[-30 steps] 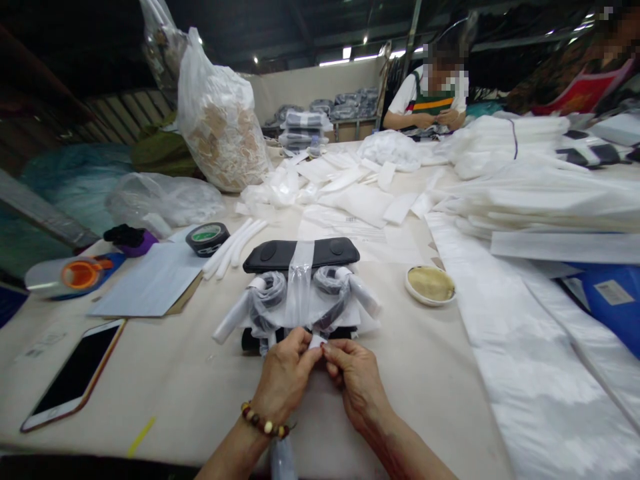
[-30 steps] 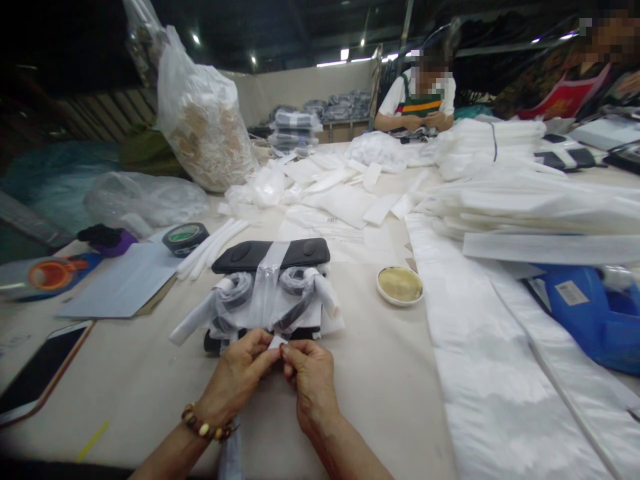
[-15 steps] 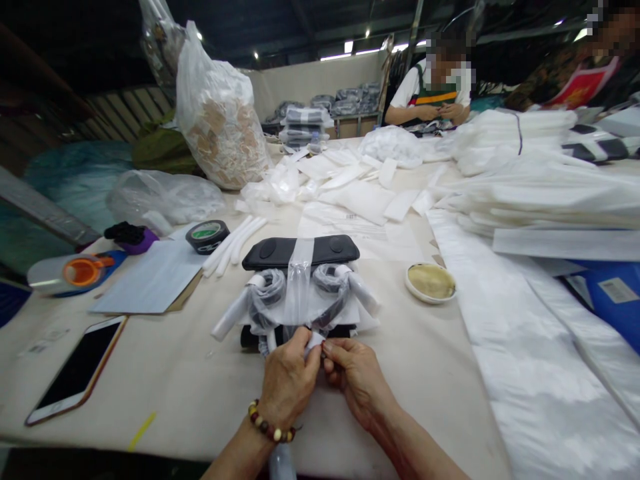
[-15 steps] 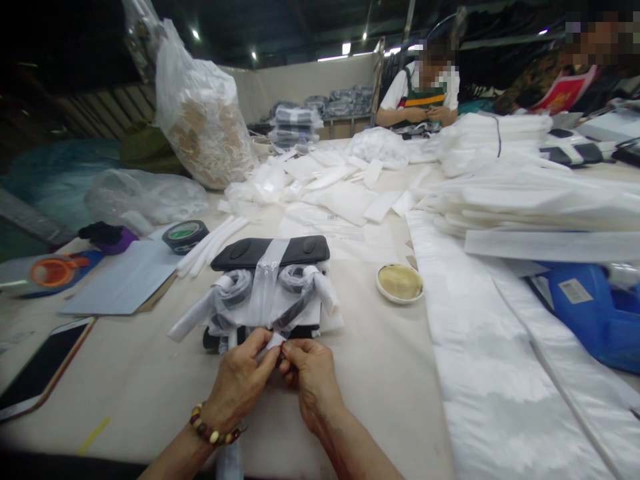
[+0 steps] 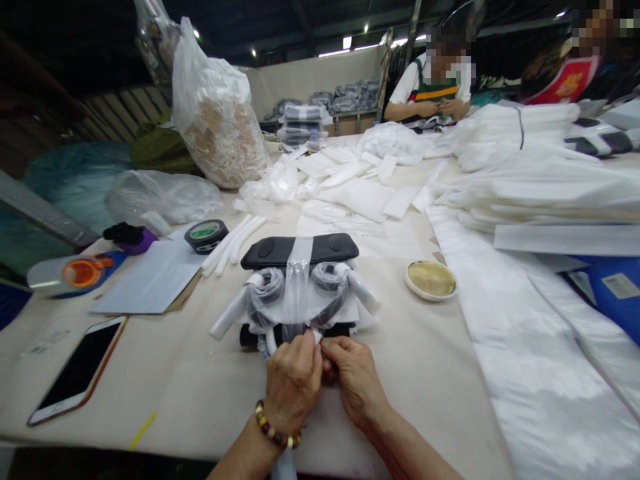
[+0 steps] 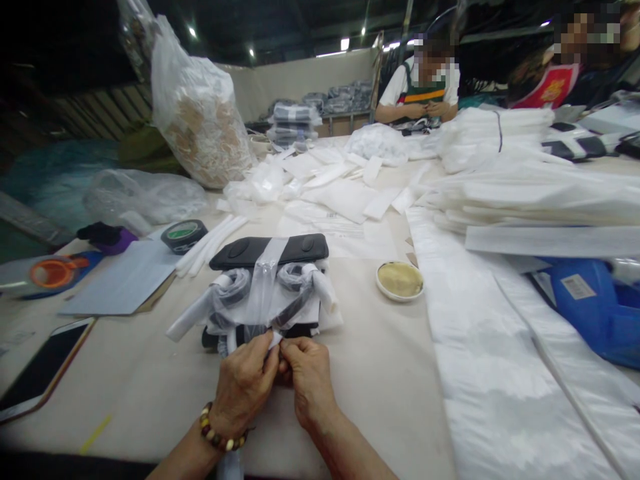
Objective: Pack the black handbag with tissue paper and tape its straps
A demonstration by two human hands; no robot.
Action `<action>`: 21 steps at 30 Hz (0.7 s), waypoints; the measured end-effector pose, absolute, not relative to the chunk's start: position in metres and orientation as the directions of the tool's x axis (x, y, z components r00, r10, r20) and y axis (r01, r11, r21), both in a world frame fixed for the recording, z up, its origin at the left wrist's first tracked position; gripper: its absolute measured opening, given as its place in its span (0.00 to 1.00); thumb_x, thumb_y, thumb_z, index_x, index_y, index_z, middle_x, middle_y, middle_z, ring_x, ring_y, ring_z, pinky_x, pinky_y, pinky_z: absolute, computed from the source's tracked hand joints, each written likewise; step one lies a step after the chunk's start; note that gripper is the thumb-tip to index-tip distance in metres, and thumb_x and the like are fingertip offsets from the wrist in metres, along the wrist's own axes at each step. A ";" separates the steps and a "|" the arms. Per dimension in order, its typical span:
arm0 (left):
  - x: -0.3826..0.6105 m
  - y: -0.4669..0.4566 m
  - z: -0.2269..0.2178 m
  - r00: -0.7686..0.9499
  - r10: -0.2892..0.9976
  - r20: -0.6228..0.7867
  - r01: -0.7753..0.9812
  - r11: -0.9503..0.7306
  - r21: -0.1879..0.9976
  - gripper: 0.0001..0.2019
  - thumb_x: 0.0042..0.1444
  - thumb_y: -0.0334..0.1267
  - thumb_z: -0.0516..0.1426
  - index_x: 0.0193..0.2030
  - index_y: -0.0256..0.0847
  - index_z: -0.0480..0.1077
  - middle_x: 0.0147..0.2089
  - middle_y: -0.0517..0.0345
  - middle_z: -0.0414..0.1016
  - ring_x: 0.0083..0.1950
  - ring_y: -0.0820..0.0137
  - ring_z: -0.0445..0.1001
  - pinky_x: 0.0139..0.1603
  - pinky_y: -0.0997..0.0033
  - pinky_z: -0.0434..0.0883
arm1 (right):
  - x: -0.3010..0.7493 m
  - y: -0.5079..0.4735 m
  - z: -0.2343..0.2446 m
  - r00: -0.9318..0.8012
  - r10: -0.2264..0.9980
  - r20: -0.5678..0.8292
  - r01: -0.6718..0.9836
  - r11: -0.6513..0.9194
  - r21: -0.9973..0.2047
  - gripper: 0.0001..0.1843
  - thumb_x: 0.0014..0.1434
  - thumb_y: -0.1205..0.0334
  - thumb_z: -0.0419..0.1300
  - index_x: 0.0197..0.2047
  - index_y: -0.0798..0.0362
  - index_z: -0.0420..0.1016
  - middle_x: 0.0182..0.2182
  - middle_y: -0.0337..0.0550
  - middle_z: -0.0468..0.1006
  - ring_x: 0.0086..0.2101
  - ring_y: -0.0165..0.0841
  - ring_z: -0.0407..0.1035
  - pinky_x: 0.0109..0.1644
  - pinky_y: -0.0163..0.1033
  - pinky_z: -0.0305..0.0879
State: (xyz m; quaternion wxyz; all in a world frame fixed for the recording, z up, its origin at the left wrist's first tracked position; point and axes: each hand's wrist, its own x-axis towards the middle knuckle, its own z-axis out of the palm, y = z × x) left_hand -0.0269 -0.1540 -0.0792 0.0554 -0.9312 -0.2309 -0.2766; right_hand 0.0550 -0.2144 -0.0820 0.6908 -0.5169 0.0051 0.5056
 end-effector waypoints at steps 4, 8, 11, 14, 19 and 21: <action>-0.028 -0.153 -0.083 0.756 0.339 0.560 0.434 -0.900 -0.041 0.11 0.60 0.29 0.43 0.37 0.33 0.64 0.23 0.58 0.67 0.22 0.69 0.65 0.24 0.70 0.60 | 0.055 -0.213 -0.084 0.534 0.670 -0.516 -0.636 -0.083 -0.767 0.09 0.39 0.61 0.59 0.15 0.55 0.64 0.10 0.30 0.59 0.14 0.21 0.49 0.20 0.31 0.42; -0.029 -0.153 -0.084 0.773 0.304 0.557 0.420 -0.903 -0.090 0.12 0.60 0.28 0.42 0.39 0.30 0.65 0.23 0.57 0.66 0.22 0.70 0.64 0.24 0.69 0.59 | 0.056 -0.209 -0.084 0.590 0.633 -0.502 -0.577 -0.104 -0.810 0.07 0.37 0.64 0.58 0.15 0.56 0.65 0.12 0.30 0.60 0.17 0.21 0.49 0.21 0.32 0.43; -0.030 -0.154 -0.085 0.788 0.282 0.547 0.416 -0.899 -0.135 0.12 0.60 0.27 0.41 0.40 0.29 0.65 0.23 0.56 0.65 0.22 0.70 0.63 0.23 0.69 0.59 | 0.057 -0.207 -0.081 0.570 0.631 -0.526 -0.600 -0.119 -0.791 0.07 0.36 0.64 0.57 0.14 0.55 0.64 0.12 0.31 0.60 0.17 0.21 0.49 0.20 0.32 0.43; -0.029 -0.155 -0.086 0.800 0.268 0.537 0.417 -0.892 -0.175 0.12 0.59 0.26 0.41 0.41 0.28 0.64 0.23 0.55 0.65 0.22 0.70 0.63 0.23 0.69 0.60 | 0.060 -0.207 -0.073 0.506 0.651 -0.566 -0.642 -0.154 -0.751 0.08 0.36 0.63 0.56 0.12 0.53 0.59 0.10 0.28 0.55 0.14 0.20 0.44 0.18 0.32 0.37; -0.027 -0.155 -0.084 0.819 0.219 0.530 0.408 -0.872 -0.271 0.14 0.57 0.23 0.39 0.40 0.27 0.64 0.24 0.54 0.64 0.22 0.71 0.63 0.23 0.71 0.61 | 0.065 -0.209 -0.066 0.404 0.689 -0.601 -0.691 -0.200 -0.694 0.10 0.35 0.63 0.54 0.12 0.51 0.54 0.08 0.25 0.48 0.12 0.19 0.38 0.18 0.32 0.31; -0.027 -0.156 -0.084 0.833 0.206 0.513 0.406 -0.858 -0.315 0.14 0.56 0.22 0.39 0.40 0.26 0.64 0.24 0.54 0.63 0.22 0.71 0.63 0.23 0.71 0.61 | 0.067 -0.211 -0.065 0.377 0.707 -0.598 -0.699 -0.206 -0.685 0.09 0.34 0.64 0.52 0.12 0.51 0.52 0.08 0.25 0.47 0.13 0.19 0.37 0.18 0.32 0.31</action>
